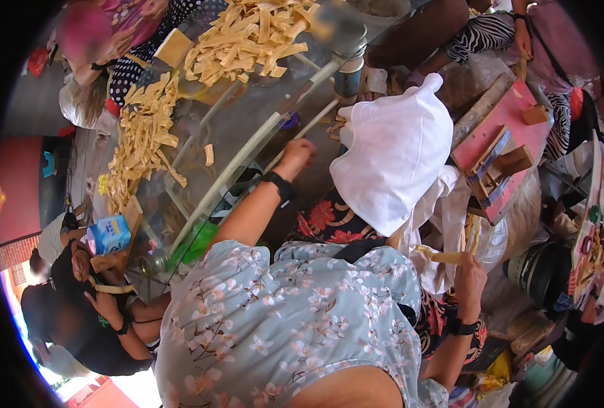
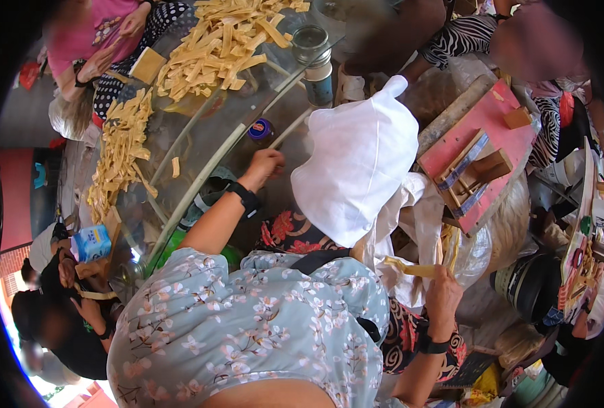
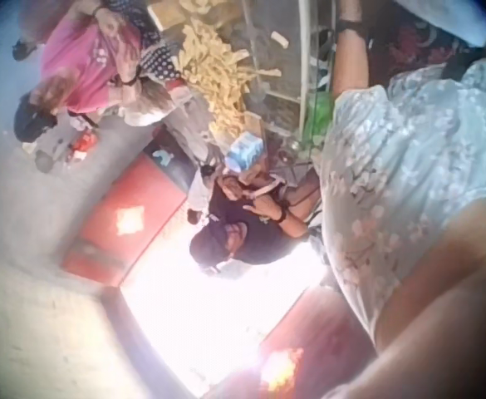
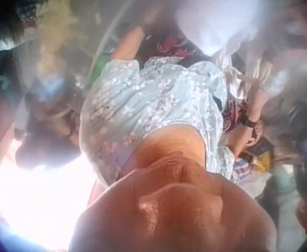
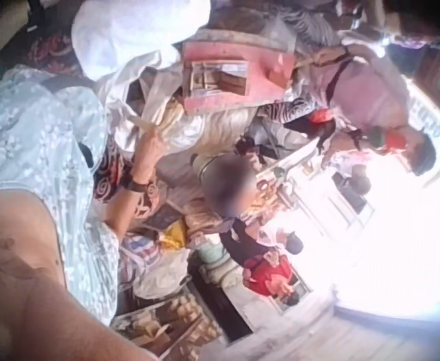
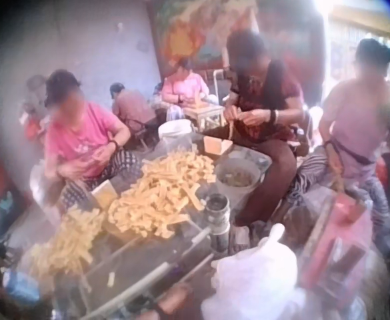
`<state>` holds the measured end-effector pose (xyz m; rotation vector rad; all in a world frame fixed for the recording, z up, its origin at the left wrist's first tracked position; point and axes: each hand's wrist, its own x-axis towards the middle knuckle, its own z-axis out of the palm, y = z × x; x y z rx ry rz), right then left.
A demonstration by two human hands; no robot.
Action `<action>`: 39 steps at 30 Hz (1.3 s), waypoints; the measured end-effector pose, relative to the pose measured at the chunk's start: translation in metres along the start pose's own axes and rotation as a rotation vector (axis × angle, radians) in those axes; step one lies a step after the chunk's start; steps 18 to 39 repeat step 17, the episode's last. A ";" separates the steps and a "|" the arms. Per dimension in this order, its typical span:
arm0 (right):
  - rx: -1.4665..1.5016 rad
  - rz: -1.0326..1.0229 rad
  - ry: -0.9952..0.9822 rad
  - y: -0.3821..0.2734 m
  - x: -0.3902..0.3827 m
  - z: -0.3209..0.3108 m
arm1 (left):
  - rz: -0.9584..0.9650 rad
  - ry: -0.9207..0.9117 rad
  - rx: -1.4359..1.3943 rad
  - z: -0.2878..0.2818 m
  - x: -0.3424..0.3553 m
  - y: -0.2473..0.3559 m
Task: The person repeatedly picks up thin strips of dough, twists them around their fingers, and forms them into small ring shapes. The finished pieces are placed into a white cloth bag. The process is repeated continuously with new strips from a nearby pile.
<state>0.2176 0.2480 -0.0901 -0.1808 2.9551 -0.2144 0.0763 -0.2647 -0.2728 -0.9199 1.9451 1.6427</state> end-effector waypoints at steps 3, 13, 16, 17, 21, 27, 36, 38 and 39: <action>-0.027 0.036 -0.106 -0.006 0.001 0.004 | 0.216 0.398 0.340 -0.028 0.050 -0.043; -0.009 0.051 -0.172 -0.009 0.007 0.011 | 0.291 0.326 0.669 -0.048 0.103 -0.007; -0.041 0.078 -0.271 -0.006 0.019 0.010 | 0.286 0.423 0.783 -0.059 0.116 -0.036; -0.046 0.154 -0.299 -0.011 0.008 0.011 | 0.298 0.330 0.999 -0.042 0.110 0.001; -0.046 0.154 -0.299 -0.011 0.008 0.011 | 0.298 0.330 0.999 -0.042 0.110 0.001; -0.046 0.154 -0.299 -0.011 0.008 0.011 | 0.298 0.330 0.999 -0.042 0.110 0.001; -0.046 0.154 -0.299 -0.011 0.008 0.011 | 0.298 0.330 0.999 -0.042 0.110 0.001; -0.046 0.154 -0.299 -0.011 0.008 0.011 | 0.298 0.330 0.999 -0.042 0.110 0.001; -0.046 0.154 -0.299 -0.011 0.008 0.011 | 0.298 0.330 0.999 -0.042 0.110 0.001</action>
